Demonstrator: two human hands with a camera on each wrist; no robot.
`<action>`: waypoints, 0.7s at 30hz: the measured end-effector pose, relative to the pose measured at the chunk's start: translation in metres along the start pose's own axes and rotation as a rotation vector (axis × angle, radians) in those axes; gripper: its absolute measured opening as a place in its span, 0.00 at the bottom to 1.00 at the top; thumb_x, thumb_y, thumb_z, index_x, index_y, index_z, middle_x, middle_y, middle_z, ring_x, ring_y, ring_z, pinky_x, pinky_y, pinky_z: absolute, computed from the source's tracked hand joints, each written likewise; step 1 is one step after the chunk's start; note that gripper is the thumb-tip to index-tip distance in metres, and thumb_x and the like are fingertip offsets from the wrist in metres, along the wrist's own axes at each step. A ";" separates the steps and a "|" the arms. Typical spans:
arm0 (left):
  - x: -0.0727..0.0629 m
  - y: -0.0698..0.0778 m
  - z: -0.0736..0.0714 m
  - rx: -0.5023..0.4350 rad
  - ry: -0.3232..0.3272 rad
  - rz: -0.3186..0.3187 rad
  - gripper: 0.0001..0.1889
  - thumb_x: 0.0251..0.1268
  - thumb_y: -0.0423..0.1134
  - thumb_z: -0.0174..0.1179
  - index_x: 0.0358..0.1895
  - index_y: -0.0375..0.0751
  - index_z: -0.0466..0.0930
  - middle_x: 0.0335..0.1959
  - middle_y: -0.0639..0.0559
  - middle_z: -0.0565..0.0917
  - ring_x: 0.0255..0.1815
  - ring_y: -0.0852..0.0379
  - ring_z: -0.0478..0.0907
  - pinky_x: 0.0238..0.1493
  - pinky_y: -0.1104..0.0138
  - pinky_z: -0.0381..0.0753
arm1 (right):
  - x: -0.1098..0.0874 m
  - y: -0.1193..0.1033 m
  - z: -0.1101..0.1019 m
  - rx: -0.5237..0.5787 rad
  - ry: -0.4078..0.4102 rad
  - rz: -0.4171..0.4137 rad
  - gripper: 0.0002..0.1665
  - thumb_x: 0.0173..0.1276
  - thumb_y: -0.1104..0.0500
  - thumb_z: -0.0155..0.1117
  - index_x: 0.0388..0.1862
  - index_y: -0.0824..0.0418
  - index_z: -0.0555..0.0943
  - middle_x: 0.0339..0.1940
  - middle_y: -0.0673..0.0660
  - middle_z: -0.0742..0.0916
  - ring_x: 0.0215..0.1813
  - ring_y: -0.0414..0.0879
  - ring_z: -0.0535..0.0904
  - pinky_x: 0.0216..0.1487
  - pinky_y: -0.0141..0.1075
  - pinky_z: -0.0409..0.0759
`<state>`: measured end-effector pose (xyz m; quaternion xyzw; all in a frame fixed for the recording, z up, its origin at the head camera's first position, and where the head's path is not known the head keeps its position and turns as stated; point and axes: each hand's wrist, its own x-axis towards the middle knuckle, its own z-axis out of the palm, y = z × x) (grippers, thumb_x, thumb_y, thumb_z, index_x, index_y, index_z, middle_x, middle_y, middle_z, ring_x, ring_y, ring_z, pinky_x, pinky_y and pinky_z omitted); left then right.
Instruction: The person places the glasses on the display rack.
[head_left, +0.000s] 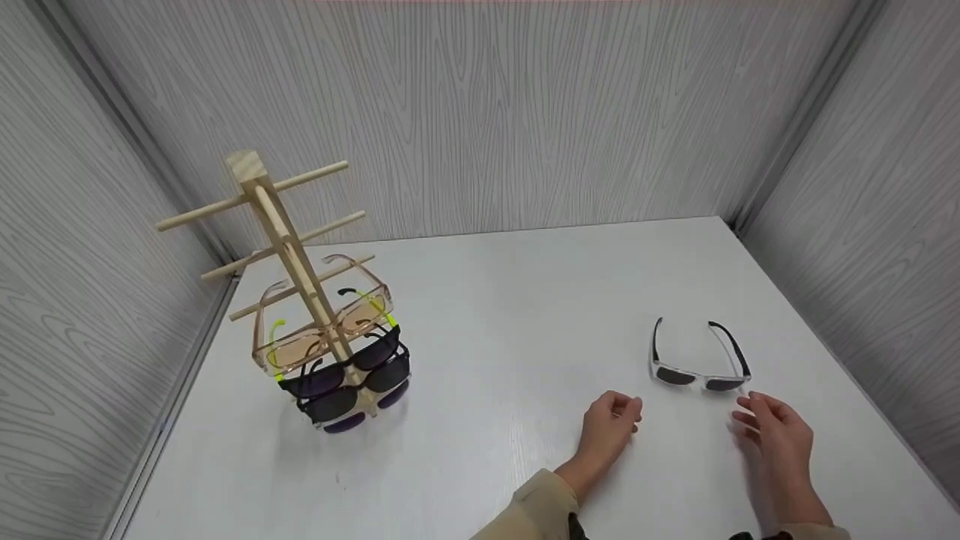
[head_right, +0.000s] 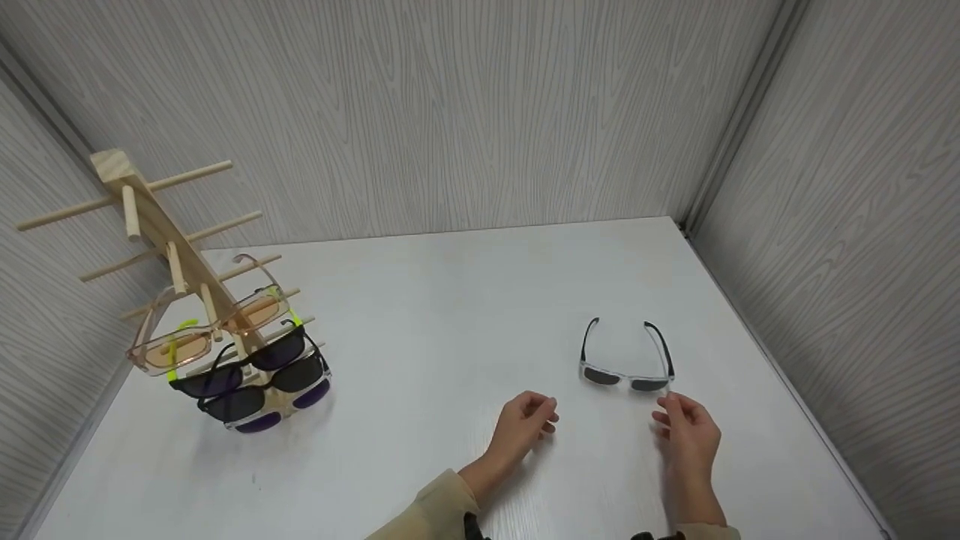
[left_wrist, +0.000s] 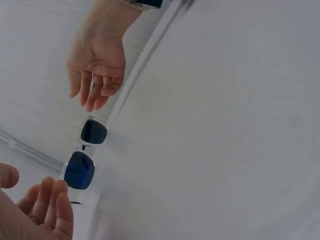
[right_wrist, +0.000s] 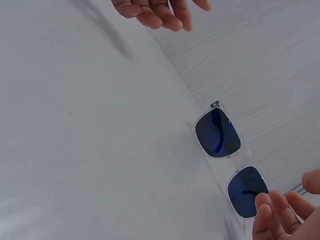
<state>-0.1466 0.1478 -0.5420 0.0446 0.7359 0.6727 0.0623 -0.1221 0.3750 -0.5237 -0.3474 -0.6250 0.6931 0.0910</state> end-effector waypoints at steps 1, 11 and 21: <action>0.001 -0.001 0.003 0.011 0.002 -0.005 0.08 0.63 0.45 0.58 0.32 0.46 0.77 0.22 0.60 0.77 0.23 0.65 0.76 0.27 0.72 0.74 | 0.001 0.000 0.000 -0.007 0.005 -0.001 0.22 0.63 0.44 0.62 0.51 0.53 0.72 0.34 0.43 0.84 0.37 0.38 0.81 0.36 0.28 0.79; 0.017 -0.005 0.025 0.059 0.058 -0.067 0.08 0.62 0.47 0.59 0.36 0.48 0.76 0.26 0.61 0.76 0.27 0.65 0.74 0.31 0.70 0.75 | 0.012 0.001 -0.006 -0.027 -0.015 -0.018 0.29 0.65 0.44 0.59 0.60 0.58 0.69 0.40 0.46 0.82 0.39 0.36 0.80 0.39 0.27 0.79; 0.036 0.001 0.035 0.062 0.054 -0.118 0.11 0.62 0.47 0.59 0.41 0.46 0.77 0.34 0.59 0.78 0.40 0.60 0.76 0.42 0.64 0.75 | 0.021 -0.002 -0.010 0.028 -0.023 0.012 0.34 0.65 0.46 0.60 0.65 0.58 0.65 0.48 0.50 0.79 0.44 0.38 0.80 0.44 0.29 0.79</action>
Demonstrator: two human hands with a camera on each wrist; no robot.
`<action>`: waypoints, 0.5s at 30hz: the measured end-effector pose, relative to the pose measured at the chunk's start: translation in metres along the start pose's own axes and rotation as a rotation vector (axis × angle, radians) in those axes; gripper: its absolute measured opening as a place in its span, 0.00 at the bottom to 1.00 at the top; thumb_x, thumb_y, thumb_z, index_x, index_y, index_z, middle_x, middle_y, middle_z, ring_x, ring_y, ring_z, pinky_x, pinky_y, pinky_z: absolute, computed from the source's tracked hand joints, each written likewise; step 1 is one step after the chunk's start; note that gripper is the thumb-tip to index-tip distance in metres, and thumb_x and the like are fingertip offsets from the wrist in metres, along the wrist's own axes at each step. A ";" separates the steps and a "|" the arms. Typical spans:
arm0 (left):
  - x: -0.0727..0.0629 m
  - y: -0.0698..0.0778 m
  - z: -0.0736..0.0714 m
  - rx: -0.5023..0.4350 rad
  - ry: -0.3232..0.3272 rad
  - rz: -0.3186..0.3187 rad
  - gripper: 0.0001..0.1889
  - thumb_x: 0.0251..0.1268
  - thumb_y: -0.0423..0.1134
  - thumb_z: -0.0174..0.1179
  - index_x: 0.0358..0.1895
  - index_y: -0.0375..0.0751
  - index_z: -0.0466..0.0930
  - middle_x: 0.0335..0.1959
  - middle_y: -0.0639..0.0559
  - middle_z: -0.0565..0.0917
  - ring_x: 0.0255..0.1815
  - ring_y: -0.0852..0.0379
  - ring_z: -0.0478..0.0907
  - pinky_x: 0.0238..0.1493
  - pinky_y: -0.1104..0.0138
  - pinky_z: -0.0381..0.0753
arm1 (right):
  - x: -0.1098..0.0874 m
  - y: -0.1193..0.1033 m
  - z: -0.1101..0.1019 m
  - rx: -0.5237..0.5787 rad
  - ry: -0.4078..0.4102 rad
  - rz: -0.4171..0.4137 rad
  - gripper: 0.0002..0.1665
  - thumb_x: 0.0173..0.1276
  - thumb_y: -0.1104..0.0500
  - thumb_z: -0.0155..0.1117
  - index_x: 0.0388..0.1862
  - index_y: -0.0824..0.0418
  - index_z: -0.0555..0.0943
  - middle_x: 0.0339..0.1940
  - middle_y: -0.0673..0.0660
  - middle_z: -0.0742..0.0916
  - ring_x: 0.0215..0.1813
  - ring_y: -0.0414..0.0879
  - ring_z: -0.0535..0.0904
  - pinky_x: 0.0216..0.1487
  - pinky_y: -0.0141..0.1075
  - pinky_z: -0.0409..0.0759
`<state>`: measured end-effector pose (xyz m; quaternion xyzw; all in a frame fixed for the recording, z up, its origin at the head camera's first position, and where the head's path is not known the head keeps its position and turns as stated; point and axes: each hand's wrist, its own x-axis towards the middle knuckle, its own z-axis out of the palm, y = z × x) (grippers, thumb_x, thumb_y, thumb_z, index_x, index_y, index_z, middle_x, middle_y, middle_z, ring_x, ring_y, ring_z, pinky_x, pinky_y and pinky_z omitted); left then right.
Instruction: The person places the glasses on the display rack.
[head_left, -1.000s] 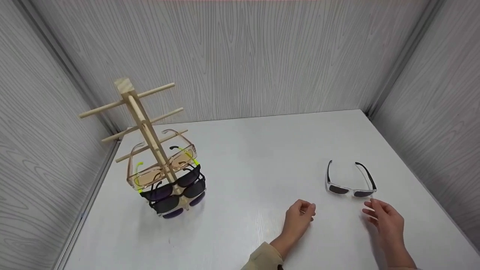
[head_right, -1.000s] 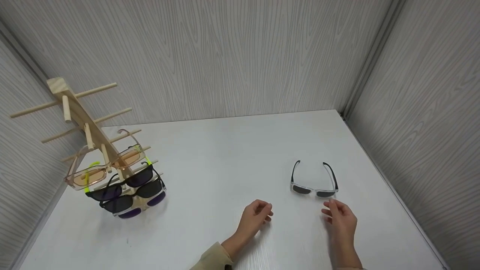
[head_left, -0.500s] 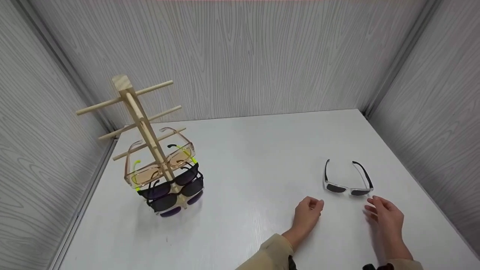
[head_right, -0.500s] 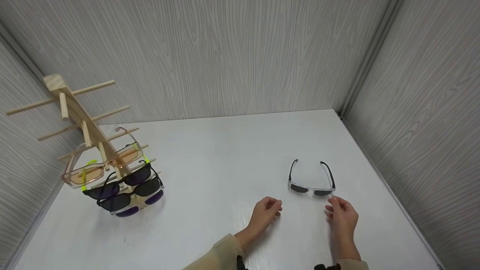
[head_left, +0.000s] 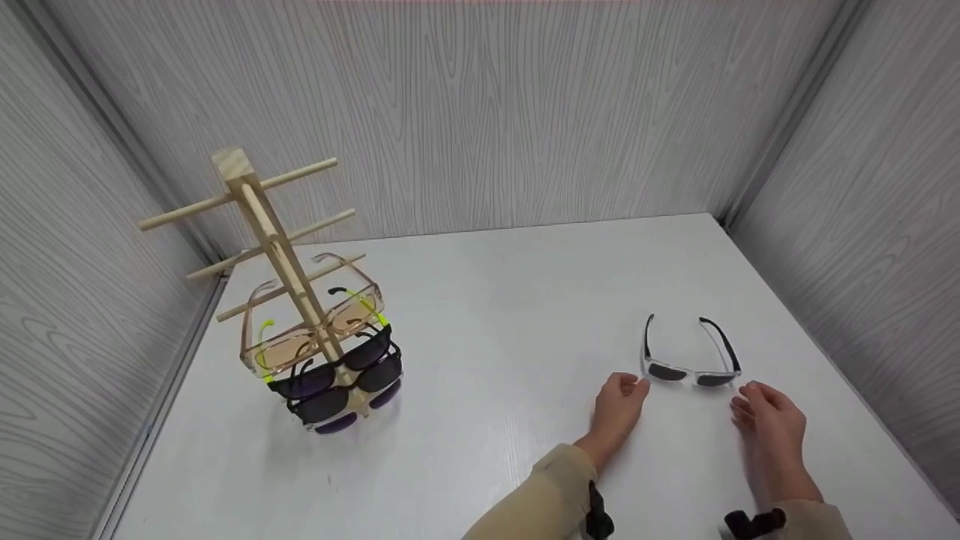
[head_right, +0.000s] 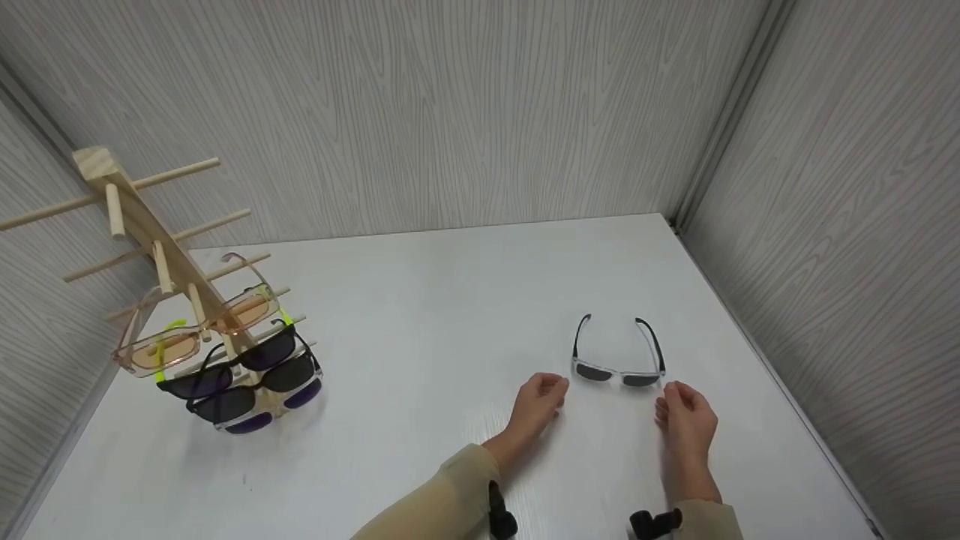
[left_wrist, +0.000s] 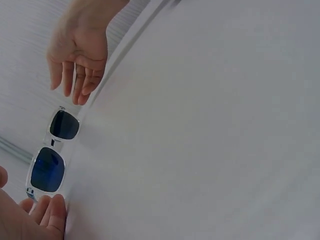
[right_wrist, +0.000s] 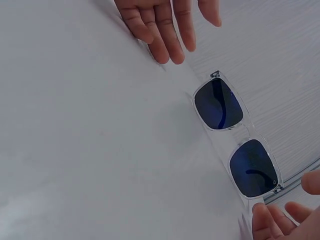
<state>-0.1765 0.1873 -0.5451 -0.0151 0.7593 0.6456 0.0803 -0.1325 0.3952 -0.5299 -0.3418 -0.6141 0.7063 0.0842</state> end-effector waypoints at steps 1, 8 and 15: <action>0.001 0.001 0.000 -0.005 -0.005 -0.004 0.11 0.62 0.47 0.59 0.41 0.45 0.77 0.34 0.58 0.78 0.40 0.59 0.76 0.43 0.64 0.75 | 0.002 -0.001 0.000 0.000 -0.005 0.006 0.34 0.65 0.46 0.60 0.65 0.58 0.65 0.49 0.51 0.79 0.45 0.38 0.79 0.44 0.29 0.79; 0.008 0.007 0.006 -0.008 -0.070 -0.046 0.17 0.61 0.49 0.59 0.49 0.44 0.73 0.44 0.55 0.77 0.49 0.55 0.74 0.50 0.62 0.73 | 0.013 -0.011 0.001 -0.126 -0.035 -0.005 0.36 0.67 0.46 0.58 0.67 0.63 0.61 0.49 0.53 0.78 0.40 0.37 0.80 0.41 0.31 0.79; 0.015 0.012 0.013 -0.003 -0.094 -0.056 0.23 0.61 0.51 0.59 0.55 0.44 0.69 0.54 0.47 0.74 0.58 0.50 0.70 0.57 0.60 0.69 | 0.019 -0.018 0.008 -0.225 -0.084 0.016 0.38 0.69 0.48 0.53 0.70 0.67 0.56 0.58 0.61 0.73 0.39 0.38 0.79 0.40 0.33 0.79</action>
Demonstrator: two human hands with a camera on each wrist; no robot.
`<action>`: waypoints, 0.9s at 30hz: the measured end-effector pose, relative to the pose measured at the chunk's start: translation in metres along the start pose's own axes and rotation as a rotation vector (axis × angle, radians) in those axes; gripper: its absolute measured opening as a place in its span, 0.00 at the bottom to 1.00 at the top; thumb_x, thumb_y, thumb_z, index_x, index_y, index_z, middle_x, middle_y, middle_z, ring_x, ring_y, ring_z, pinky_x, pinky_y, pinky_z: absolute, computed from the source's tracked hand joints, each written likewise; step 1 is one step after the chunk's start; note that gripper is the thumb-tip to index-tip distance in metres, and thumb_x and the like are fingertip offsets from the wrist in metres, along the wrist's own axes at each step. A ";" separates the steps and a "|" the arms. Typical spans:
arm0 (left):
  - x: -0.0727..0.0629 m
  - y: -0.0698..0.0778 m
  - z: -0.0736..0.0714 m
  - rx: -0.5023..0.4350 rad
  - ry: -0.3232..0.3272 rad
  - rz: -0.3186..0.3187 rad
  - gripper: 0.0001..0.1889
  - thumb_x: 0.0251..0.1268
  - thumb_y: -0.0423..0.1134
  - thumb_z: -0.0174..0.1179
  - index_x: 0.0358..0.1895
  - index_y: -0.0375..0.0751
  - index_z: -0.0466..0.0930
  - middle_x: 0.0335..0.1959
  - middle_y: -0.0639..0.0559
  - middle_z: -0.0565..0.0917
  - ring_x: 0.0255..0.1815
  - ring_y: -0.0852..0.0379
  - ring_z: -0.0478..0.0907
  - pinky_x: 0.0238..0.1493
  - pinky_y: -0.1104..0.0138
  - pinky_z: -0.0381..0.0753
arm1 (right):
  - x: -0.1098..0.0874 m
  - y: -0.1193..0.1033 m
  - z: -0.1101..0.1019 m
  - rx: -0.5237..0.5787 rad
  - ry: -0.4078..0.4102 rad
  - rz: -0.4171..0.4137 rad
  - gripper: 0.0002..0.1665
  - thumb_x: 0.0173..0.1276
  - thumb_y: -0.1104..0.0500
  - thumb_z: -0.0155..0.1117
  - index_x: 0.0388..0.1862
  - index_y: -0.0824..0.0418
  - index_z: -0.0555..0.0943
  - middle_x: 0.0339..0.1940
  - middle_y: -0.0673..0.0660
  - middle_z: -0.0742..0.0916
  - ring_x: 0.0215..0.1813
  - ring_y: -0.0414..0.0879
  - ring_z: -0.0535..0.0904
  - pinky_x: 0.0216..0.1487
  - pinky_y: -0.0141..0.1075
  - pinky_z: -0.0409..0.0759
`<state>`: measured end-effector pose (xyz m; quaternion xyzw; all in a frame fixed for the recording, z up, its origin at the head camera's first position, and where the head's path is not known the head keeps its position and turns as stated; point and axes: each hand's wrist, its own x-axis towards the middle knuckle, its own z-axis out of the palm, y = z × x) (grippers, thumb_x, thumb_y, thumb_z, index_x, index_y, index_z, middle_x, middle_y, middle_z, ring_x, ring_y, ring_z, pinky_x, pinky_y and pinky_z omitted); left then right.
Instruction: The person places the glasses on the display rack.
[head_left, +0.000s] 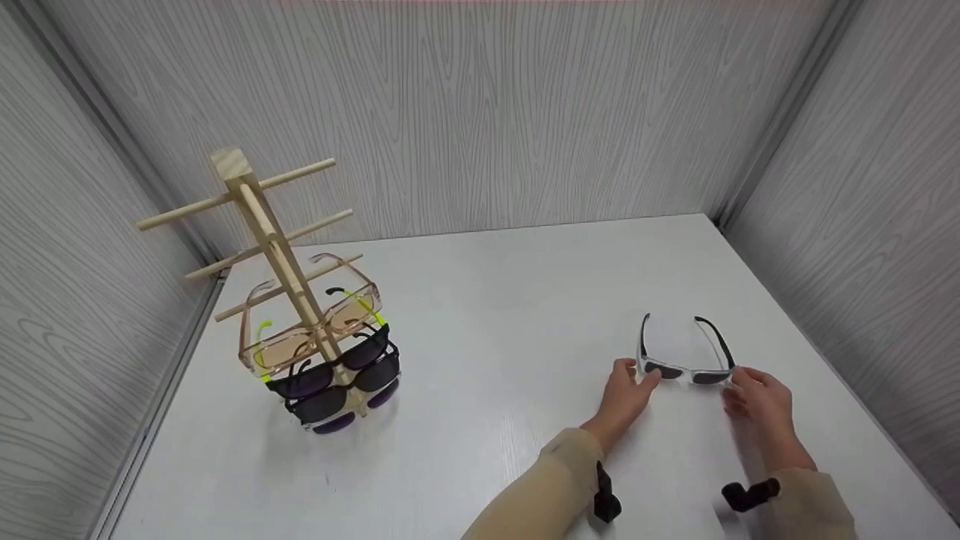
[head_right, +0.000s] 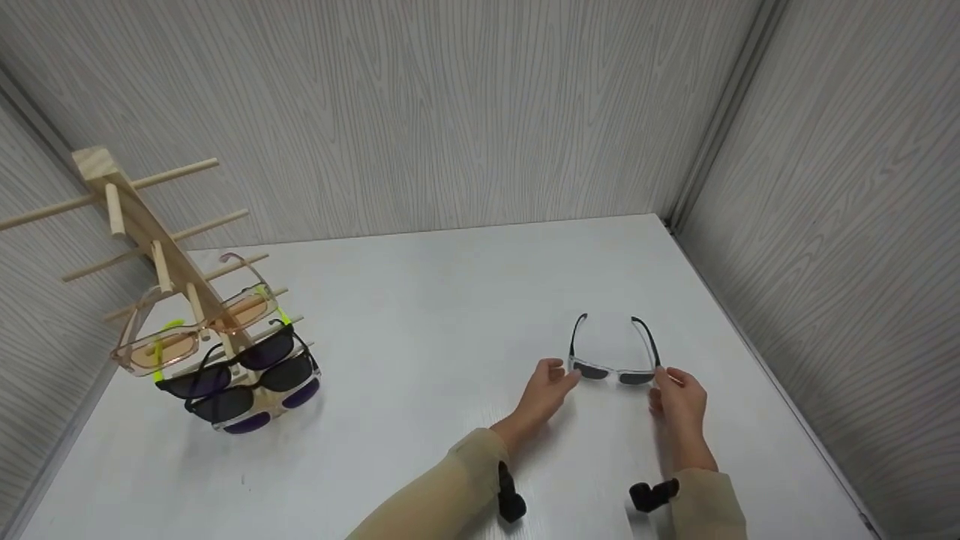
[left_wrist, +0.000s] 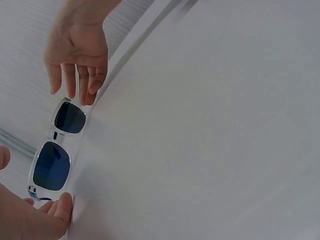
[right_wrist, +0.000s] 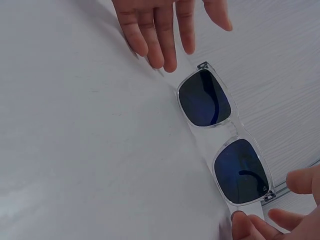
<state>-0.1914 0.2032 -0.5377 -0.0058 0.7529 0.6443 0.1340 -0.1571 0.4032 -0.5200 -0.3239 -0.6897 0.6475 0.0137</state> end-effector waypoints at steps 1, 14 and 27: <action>0.001 0.001 0.001 -0.002 0.001 -0.002 0.23 0.61 0.51 0.59 0.55 0.44 0.69 0.54 0.47 0.74 0.59 0.50 0.70 0.58 0.60 0.69 | 0.001 -0.001 0.000 -0.009 -0.004 0.003 0.38 0.69 0.48 0.53 0.71 0.67 0.56 0.59 0.62 0.71 0.39 0.38 0.79 0.41 0.33 0.79; 0.013 0.002 0.001 -0.021 0.011 -0.033 0.23 0.61 0.50 0.58 0.55 0.43 0.68 0.52 0.47 0.76 0.57 0.51 0.72 0.57 0.60 0.69 | 0.010 -0.002 0.009 -0.036 -0.056 0.008 0.41 0.70 0.47 0.53 0.72 0.67 0.52 0.50 0.59 0.76 0.36 0.39 0.80 0.40 0.34 0.80; 0.014 0.007 0.006 -0.084 0.042 -0.021 0.22 0.61 0.47 0.59 0.54 0.39 0.70 0.50 0.45 0.77 0.56 0.51 0.72 0.56 0.61 0.70 | 0.011 -0.004 0.012 0.012 -0.089 -0.026 0.38 0.71 0.52 0.51 0.71 0.69 0.52 0.36 0.49 0.81 0.34 0.39 0.81 0.36 0.33 0.81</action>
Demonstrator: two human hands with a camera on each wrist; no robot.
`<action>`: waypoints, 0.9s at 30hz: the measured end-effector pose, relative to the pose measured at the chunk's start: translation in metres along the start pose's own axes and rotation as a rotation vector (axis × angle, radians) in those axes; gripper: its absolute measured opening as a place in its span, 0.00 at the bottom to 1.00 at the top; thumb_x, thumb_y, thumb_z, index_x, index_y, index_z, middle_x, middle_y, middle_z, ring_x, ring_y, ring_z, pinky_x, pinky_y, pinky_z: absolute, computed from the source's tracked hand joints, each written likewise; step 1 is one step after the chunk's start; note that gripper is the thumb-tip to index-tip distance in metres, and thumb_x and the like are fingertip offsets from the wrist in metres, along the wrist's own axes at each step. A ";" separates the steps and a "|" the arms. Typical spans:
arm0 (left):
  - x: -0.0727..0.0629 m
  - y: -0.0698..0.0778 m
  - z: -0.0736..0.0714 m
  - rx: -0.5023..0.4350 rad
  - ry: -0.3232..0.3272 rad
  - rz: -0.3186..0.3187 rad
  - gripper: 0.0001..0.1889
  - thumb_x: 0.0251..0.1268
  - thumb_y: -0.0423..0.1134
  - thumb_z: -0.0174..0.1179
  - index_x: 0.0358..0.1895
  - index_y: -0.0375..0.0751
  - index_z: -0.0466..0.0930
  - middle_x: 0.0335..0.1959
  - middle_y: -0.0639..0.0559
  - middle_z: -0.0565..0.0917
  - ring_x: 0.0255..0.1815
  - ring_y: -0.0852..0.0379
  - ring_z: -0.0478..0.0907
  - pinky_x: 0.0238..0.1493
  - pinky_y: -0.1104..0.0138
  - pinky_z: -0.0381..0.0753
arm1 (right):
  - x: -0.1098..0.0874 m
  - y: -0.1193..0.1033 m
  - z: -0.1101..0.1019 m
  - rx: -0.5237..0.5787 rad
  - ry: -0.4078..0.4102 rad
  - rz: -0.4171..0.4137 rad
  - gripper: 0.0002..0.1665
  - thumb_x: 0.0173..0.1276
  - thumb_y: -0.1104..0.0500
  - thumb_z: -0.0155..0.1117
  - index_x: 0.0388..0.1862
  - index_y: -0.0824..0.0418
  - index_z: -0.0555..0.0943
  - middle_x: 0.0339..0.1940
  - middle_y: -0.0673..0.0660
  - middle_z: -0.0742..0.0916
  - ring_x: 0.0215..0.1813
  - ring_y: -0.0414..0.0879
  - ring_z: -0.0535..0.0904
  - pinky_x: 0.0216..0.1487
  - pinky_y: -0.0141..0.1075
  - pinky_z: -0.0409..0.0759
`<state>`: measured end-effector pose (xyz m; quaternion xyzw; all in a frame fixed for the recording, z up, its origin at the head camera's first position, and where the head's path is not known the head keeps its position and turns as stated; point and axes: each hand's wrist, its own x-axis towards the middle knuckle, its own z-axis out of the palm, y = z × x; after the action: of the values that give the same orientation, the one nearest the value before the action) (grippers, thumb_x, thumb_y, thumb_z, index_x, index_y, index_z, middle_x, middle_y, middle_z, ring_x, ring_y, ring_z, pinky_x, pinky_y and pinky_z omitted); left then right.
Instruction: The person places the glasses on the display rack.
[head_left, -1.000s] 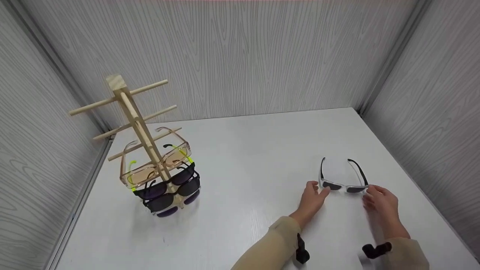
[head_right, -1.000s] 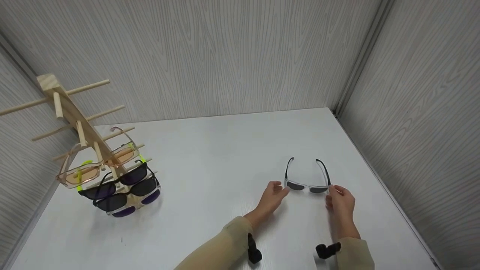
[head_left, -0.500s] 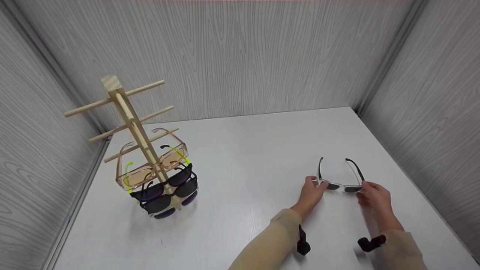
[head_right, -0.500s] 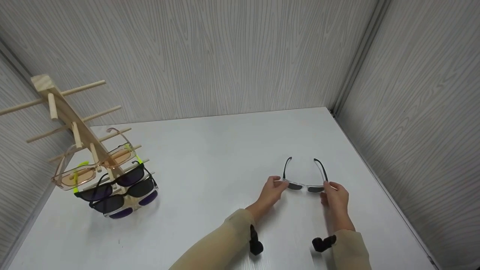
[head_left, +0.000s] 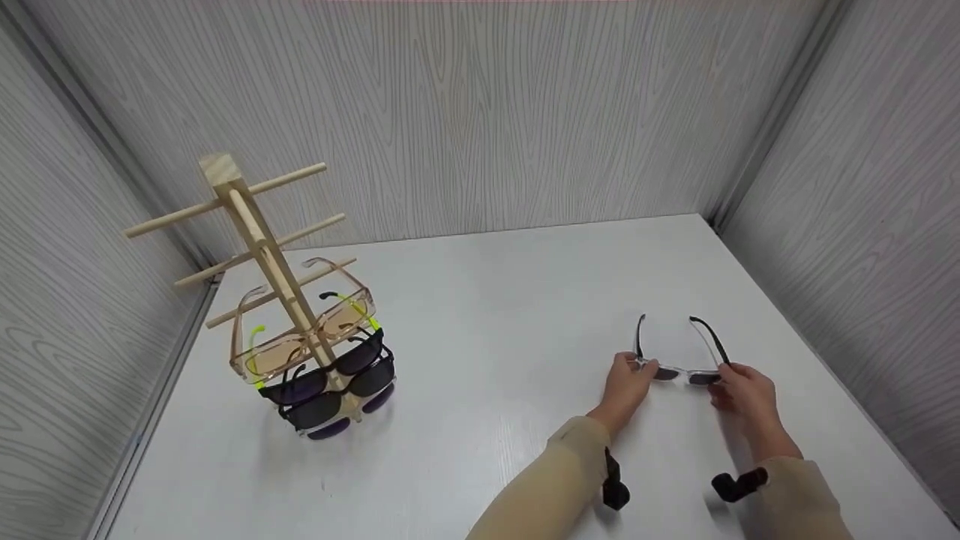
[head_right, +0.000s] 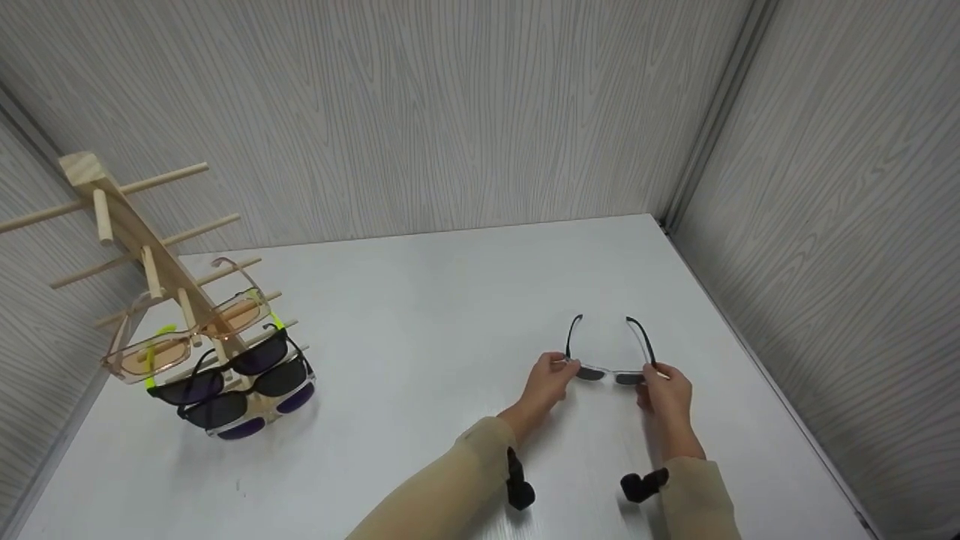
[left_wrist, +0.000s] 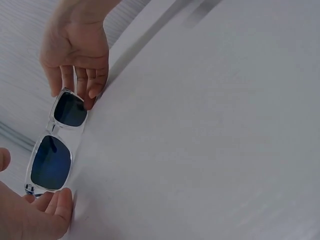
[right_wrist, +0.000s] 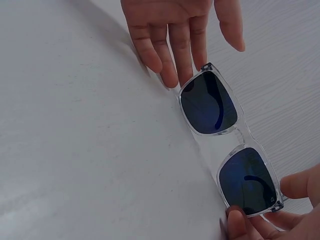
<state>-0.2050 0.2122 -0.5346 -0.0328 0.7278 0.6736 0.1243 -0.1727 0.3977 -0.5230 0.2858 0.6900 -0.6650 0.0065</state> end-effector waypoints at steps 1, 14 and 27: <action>0.000 0.000 0.000 -0.005 0.006 0.001 0.21 0.61 0.47 0.59 0.53 0.39 0.70 0.49 0.46 0.77 0.55 0.51 0.73 0.55 0.61 0.70 | 0.000 0.000 0.000 -0.002 0.001 0.002 0.38 0.71 0.52 0.51 0.72 0.69 0.52 0.36 0.49 0.80 0.34 0.39 0.81 0.36 0.33 0.81; -0.007 -0.001 -0.002 0.064 0.075 0.048 0.17 0.62 0.45 0.58 0.50 0.40 0.72 0.37 0.56 0.78 0.42 0.60 0.75 0.48 0.65 0.73 | -0.010 0.004 0.002 -0.053 0.040 -0.030 0.36 0.68 0.53 0.56 0.69 0.68 0.59 0.36 0.47 0.81 0.36 0.38 0.79 0.37 0.32 0.80; -0.015 -0.006 -0.010 0.053 0.175 0.052 0.12 0.63 0.46 0.58 0.46 0.46 0.75 0.35 0.61 0.77 0.41 0.61 0.75 0.45 0.64 0.74 | -0.027 0.010 0.013 -0.100 0.073 -0.050 0.38 0.66 0.49 0.59 0.69 0.66 0.61 0.47 0.53 0.79 0.46 0.42 0.75 0.42 0.32 0.76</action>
<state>-0.1905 0.2003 -0.5363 -0.0693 0.7540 0.6518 0.0435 -0.1506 0.3747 -0.5228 0.2917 0.7292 -0.6187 -0.0210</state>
